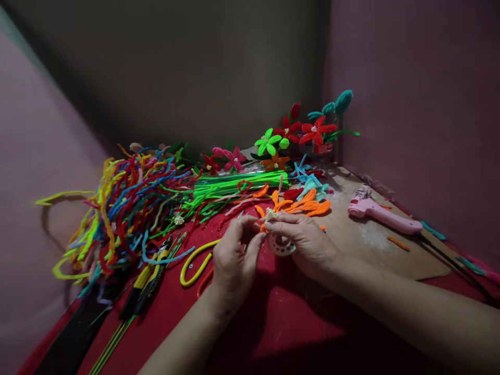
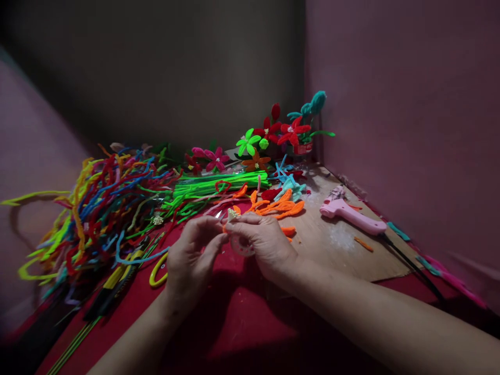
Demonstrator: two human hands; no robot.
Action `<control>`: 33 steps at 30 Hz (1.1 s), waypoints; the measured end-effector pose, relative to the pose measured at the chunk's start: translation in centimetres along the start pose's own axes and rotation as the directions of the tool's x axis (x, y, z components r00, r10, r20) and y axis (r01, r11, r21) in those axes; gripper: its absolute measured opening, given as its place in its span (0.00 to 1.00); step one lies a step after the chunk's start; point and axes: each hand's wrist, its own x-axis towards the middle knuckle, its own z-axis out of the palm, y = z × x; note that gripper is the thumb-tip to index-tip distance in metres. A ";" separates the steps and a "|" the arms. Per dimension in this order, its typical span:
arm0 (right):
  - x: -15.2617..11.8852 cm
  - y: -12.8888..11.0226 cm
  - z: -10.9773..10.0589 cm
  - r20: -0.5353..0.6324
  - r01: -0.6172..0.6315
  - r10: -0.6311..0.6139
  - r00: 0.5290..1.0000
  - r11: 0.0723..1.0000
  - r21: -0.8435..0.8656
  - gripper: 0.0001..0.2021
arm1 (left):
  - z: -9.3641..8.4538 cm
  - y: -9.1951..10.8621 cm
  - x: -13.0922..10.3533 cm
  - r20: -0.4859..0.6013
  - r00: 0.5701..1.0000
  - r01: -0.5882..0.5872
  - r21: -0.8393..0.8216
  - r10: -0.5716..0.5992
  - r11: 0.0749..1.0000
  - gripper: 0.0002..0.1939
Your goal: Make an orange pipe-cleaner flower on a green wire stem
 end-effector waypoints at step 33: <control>0.2 -0.6 -0.2 0.052 -0.136 0.133 0.990 0.989 0.057 0.09 | -0.8 0.9 1.1 0.338 0.860 0.510 -0.570 -0.382 0.644 0.06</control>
